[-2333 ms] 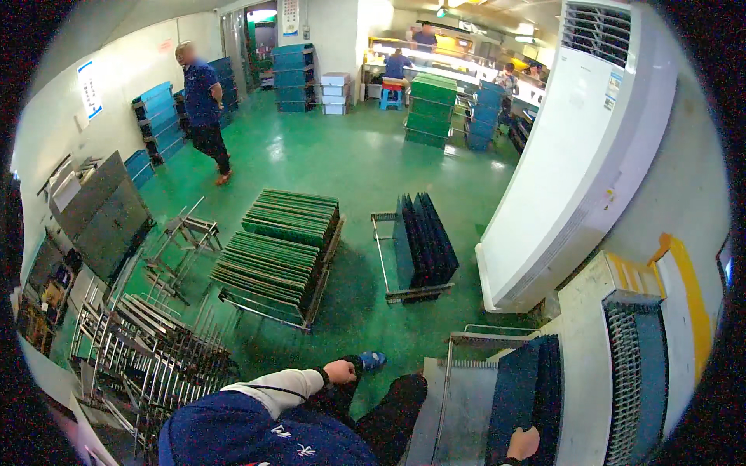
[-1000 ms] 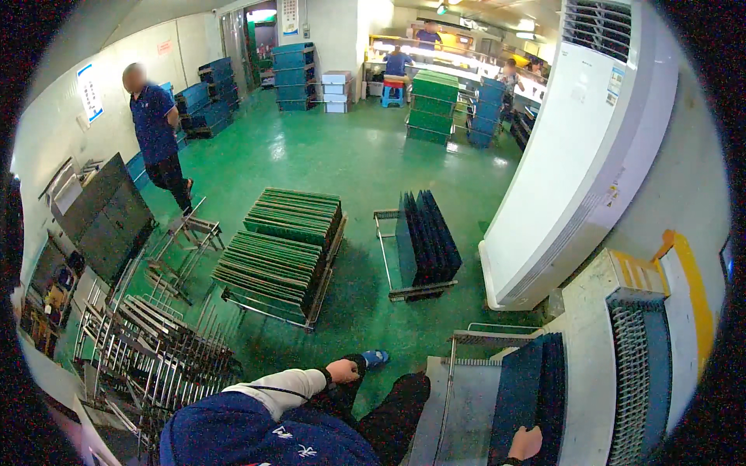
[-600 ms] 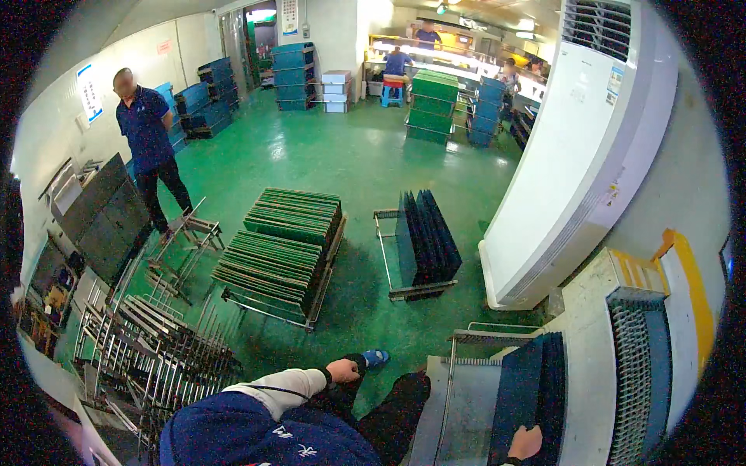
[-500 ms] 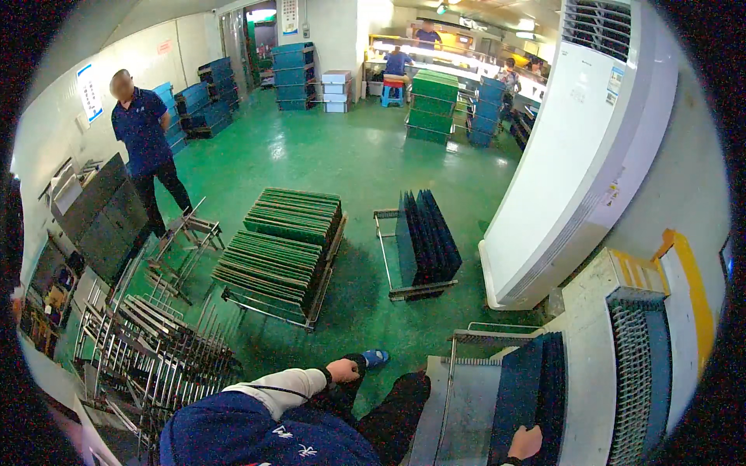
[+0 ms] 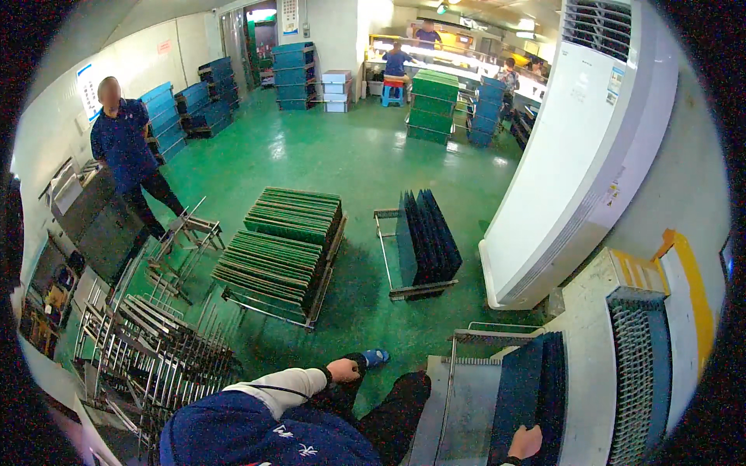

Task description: Picking up blue metal sheets from a tray and feeding them into a processing machine, then moving storage racks.

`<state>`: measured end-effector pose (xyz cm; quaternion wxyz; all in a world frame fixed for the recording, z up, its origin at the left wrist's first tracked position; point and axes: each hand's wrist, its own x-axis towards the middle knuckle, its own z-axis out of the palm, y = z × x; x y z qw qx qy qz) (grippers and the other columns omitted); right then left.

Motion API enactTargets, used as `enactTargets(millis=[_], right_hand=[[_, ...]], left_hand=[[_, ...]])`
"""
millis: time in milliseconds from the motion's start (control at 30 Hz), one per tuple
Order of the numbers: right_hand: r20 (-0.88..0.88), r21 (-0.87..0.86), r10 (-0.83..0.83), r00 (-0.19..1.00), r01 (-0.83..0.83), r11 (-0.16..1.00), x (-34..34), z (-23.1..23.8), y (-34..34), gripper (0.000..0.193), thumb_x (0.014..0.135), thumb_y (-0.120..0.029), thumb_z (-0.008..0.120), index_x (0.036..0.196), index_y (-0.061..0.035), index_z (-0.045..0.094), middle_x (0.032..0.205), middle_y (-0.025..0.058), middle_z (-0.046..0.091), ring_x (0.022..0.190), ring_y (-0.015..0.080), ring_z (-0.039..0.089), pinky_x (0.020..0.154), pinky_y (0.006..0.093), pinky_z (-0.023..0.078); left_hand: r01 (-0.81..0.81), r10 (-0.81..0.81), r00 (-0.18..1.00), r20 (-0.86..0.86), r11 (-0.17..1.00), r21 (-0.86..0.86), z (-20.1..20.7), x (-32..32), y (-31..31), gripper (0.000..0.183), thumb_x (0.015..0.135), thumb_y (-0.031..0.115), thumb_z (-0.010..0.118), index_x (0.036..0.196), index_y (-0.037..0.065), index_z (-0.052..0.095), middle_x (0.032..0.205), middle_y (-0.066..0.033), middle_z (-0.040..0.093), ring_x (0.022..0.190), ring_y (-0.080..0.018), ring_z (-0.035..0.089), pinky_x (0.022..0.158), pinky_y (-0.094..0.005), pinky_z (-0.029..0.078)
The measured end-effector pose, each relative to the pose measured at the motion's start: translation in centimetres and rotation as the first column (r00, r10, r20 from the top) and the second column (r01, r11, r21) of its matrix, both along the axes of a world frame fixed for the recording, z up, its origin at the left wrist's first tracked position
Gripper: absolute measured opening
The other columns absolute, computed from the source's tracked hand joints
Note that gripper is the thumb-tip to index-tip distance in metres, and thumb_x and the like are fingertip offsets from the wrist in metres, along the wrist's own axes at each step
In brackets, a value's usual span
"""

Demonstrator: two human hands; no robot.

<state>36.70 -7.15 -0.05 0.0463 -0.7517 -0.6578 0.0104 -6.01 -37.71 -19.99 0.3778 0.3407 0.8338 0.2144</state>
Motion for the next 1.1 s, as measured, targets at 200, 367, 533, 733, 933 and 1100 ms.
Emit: enactTargets(millis=[200, 367, 533, 733, 933, 1100], right_hand=[[0.003, -0.006, -0.007, 1.0, 0.007, 1.0, -0.3, 0.3, -0.1, 0.042, 0.074, -0.02, 0.068, 0.11, 0.0008, 0.061, 0.109, 0.0187, 0.062, 0.103, 0.0345, 0.058, 0.088, 0.0414, 0.047], [0.003, 0.01, 0.016, 1.0, -0.016, 1.0, 0.9, -1.0, 0.7, 0.042, 0.074, -0.021, 0.067, 0.109, 0.001, 0.061, 0.108, 0.0188, 0.062, 0.101, 0.0347, 0.059, 0.087, 0.0416, 0.047], [-0.003, 0.117, 0.04, 0.999, -0.04, 0.992, 1.1, -2.0, 0.7, 0.038, 0.072, -0.019, 0.066, 0.104, 0.0012, 0.062, 0.103, 0.0198, 0.063, 0.097, 0.0365, 0.059, 0.084, 0.043, 0.047], [-0.018, 0.086, 0.042, 0.999, -0.04, 0.995, 1.5, -2.1, 1.0, 0.037, 0.072, -0.019, 0.066, 0.102, 0.0011, 0.061, 0.102, 0.0204, 0.062, 0.099, 0.0367, 0.058, 0.084, 0.0435, 0.046], [0.008, 0.12, 0.128, 0.992, -0.128, 0.984, 2.0, -2.8, 1.1, 0.039, 0.073, -0.021, 0.069, 0.103, 0.0021, 0.062, 0.097, 0.0182, 0.063, 0.092, 0.0354, 0.06, 0.079, 0.0432, 0.047], [-0.027, 0.095, 0.188, 0.982, -0.185, 0.978, 4.7, -4.9, 2.3, 0.041, 0.071, -0.021, 0.071, 0.103, 0.0029, 0.061, 0.1, 0.0214, 0.061, 0.097, 0.0366, 0.058, 0.083, 0.044, 0.045]], left_hand=[[0.006, -0.006, 1.0, 0.009, 0.999, 0.034, 0.1, 0.0, -0.2, 0.032, 0.075, 0.033, 0.063, 0.091, 0.006, 0.065, 0.074, -0.0104, 0.065, 0.066, -0.0241, 0.063, 0.06, -0.036, 0.049], [-0.006, 0.005, 1.0, 0.03, 1.0, 0.017, 1.4, 0.2, 0.1, 0.029, 0.074, 0.032, 0.063, 0.09, 0.008, 0.066, 0.076, -0.0098, 0.065, 0.068, -0.0237, 0.061, 0.061, -0.0355, 0.048], [-0.009, 0.011, 0.999, 0.032, 0.998, -0.061, 2.1, 0.3, 0.2, 0.028, 0.071, 0.03, 0.061, 0.088, 0.009, 0.068, 0.092, -0.0134, 0.067, 0.088, -0.0309, 0.063, 0.078, -0.0402, 0.05], [-0.022, 0.022, 1.0, 0.017, 1.0, -0.022, 2.2, 0.4, 0.0, 0.03, 0.071, 0.03, 0.06, 0.091, 0.01, 0.068, 0.091, -0.0133, 0.067, 0.088, -0.0308, 0.063, 0.077, -0.0396, 0.05], [-0.011, 0.011, 1.0, -0.007, 1.0, 0.009, 2.1, 0.2, -0.2, 0.03, 0.071, 0.03, 0.06, 0.09, 0.007, 0.067, 0.089, -0.0142, 0.067, 0.087, -0.0306, 0.063, 0.077, -0.0399, 0.05], [-0.023, 0.022, 0.999, 0.04, 0.999, 0.022, 2.1, 0.4, 0.2, 0.028, 0.071, 0.029, 0.06, 0.087, 0.007, 0.067, 0.085, -0.0135, 0.067, 0.084, -0.0294, 0.064, 0.076, -0.0391, 0.05]])
